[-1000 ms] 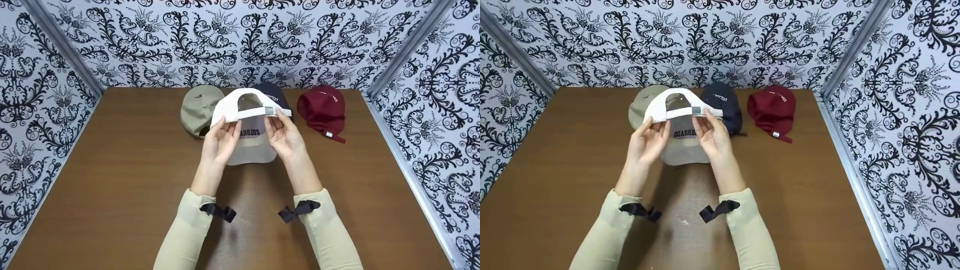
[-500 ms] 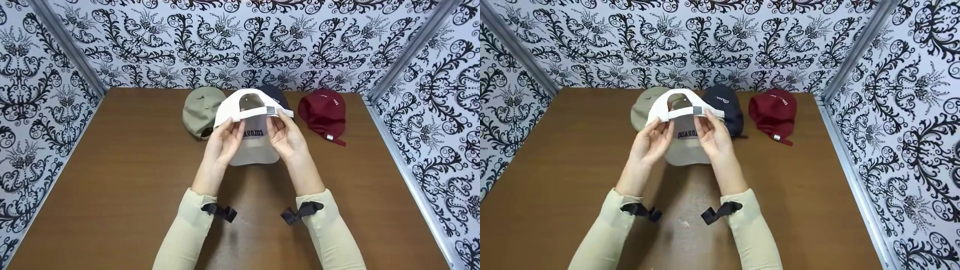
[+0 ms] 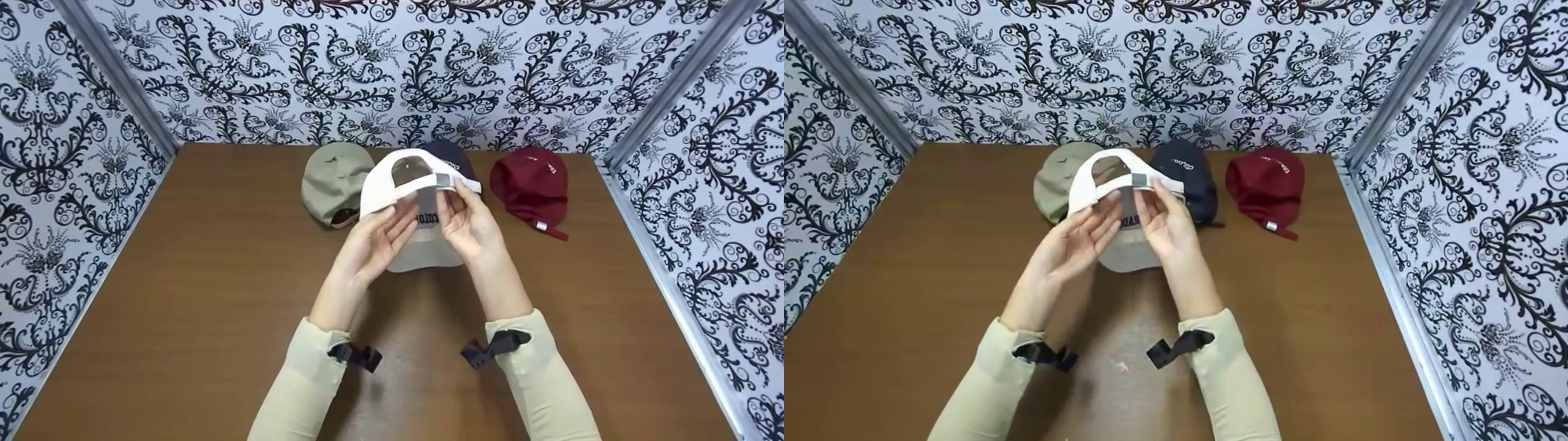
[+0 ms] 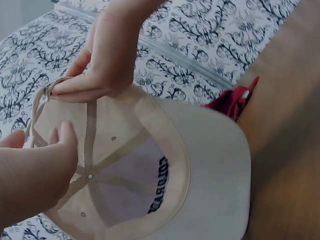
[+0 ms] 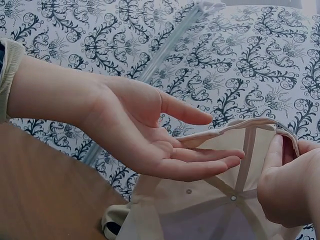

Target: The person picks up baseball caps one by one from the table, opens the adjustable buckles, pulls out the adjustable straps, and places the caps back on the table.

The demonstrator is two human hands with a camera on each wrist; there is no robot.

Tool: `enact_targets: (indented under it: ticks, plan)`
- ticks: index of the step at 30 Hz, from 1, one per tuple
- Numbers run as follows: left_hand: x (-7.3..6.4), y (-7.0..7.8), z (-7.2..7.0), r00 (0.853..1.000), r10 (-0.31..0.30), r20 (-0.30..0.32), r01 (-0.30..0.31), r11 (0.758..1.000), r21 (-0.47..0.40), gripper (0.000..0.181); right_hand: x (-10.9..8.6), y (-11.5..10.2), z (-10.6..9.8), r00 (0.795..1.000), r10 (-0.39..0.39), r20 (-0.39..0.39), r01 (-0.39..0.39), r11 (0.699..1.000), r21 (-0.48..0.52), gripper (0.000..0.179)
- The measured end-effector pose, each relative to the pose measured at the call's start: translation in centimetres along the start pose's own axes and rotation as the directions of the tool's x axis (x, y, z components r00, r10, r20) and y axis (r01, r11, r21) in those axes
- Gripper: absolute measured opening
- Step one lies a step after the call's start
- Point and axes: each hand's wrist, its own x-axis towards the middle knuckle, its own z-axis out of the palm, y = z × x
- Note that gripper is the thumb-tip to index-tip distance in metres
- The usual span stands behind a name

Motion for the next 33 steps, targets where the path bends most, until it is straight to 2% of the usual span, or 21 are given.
enact_targets:
  ticks: [3, 5, 6, 8, 10, 12, 14, 15, 16, 20, 21, 23, 24, 25, 28, 31, 33]
  plan:
    - [-0.5, -0.1, 0.2, 0.999, -0.026, 0.037, 0.02, 0.99, 0.142, 0.036, 0.0, 0.0, 0.1, 1.0, 0.001, 0.001, -0.001, 1.0, -0.002, 0.005]
    - [-0.8, -0.2, 0.3, 0.998, -0.039, 0.053, 0.025, 0.968, 0.248, 0.043, -0.1, -0.1, 0.0, 1.0, 0.011, 0.006, -0.011, 1.0, 0.006, 0.004]
    - [-1.0, -0.2, 0.4, 0.997, -0.039, 0.059, 0.019, 0.952, 0.307, 0.045, -0.1, -0.1, 0.0, 1.0, 0.016, 0.012, -0.016, 1.0, 0.012, 0.005]
    - [-1.4, -0.3, 0.7, 0.997, -0.03, 0.074, -0.007, 0.89, 0.455, 0.047, -0.1, -0.1, 0.0, 0.999, 0.025, 0.03, -0.025, 0.999, 0.026, 0.007]
    - [-1.9, -0.4, 1.1, 0.994, -0.006, 0.113, -0.064, 0.79, 0.61, 0.046, -0.1, -0.2, 0.0, 0.998, 0.032, 0.048, -0.034, 0.999, 0.039, 0.011]
    - [-2.3, -0.4, 1.6, 0.986, 0.025, 0.164, -0.141, 0.649, 0.748, 0.043, -0.2, -0.2, 0.0, 0.998, 0.031, 0.053, -0.034, 0.998, 0.046, 0.012]
    - [-2.7, -0.4, 2.2, 0.974, 0.059, 0.218, -0.217, 0.501, 0.837, 0.039, -0.2, -0.3, 0.0, 0.999, 0.028, 0.046, -0.03, 0.998, 0.048, 0.011]
    - [-2.9, -0.3, 2.6, 0.968, 0.078, 0.24, -0.249, 0.434, 0.865, 0.037, -0.2, -0.3, 0.0, 0.999, 0.026, 0.041, -0.028, 0.998, 0.049, 0.01]
    - [-3.1, -0.3, 2.9, 0.962, 0.098, 0.254, -0.272, 0.377, 0.885, 0.035, -0.2, -0.3, 0.1, 0.999, 0.023, 0.035, -0.025, 0.998, 0.05, 0.009]
    - [-4.0, 0.2, 4.8, 0.939, 0.19, 0.286, -0.311, 0.117, 0.943, 0.031, -0.2, -0.3, 0.2, 0.999, 0.023, 0.026, -0.025, 0.998, 0.059, 0.007]
    - [-4.2, 0.4, 5.2, 0.93, 0.216, 0.296, -0.314, 0.051, 0.948, 0.03, -0.2, -0.3, 0.2, 0.999, 0.026, 0.025, -0.027, 0.998, 0.061, 0.008]
    - [-4.5, 0.6, 6.0, 0.908, 0.265, 0.325, -0.31, -0.098, 0.946, 0.029, -0.2, -0.2, 0.2, 0.999, 0.031, 0.02, -0.032, 0.998, 0.057, 0.01]
    - [-4.6, 0.7, 6.3, 0.896, 0.285, 0.34, -0.306, -0.159, 0.939, 0.028, -0.2, -0.2, 0.2, 0.999, 0.033, 0.016, -0.034, 0.998, 0.053, 0.011]
    - [-4.6, 0.8, 6.7, 0.883, 0.305, 0.356, -0.3, -0.215, 0.929, 0.028, -0.2, -0.2, 0.1, 0.999, 0.032, 0.016, -0.033, 0.999, 0.043, 0.012]
    - [-4.5, 1.0, 7.4, 0.835, 0.354, 0.42, -0.296, -0.354, 0.887, 0.026, -0.3, -0.1, 0.0, 0.999, 0.03, 0.024, -0.03, 0.999, 0.01, 0.009]
    - [-4.2, 1.1, 8.0, 0.782, 0.397, 0.481, -0.289, -0.453, 0.844, 0.025, -0.4, -0.1, 0.0, 0.999, 0.03, 0.043, -0.03, 1.0, -0.005, 0.008]
    - [-3.8, 1.1, 8.3, 0.747, 0.426, 0.51, -0.28, -0.495, 0.822, 0.024, -0.4, -0.1, 0.1, 0.999, 0.029, 0.038, -0.03, 1.0, 0.008, 0.007]
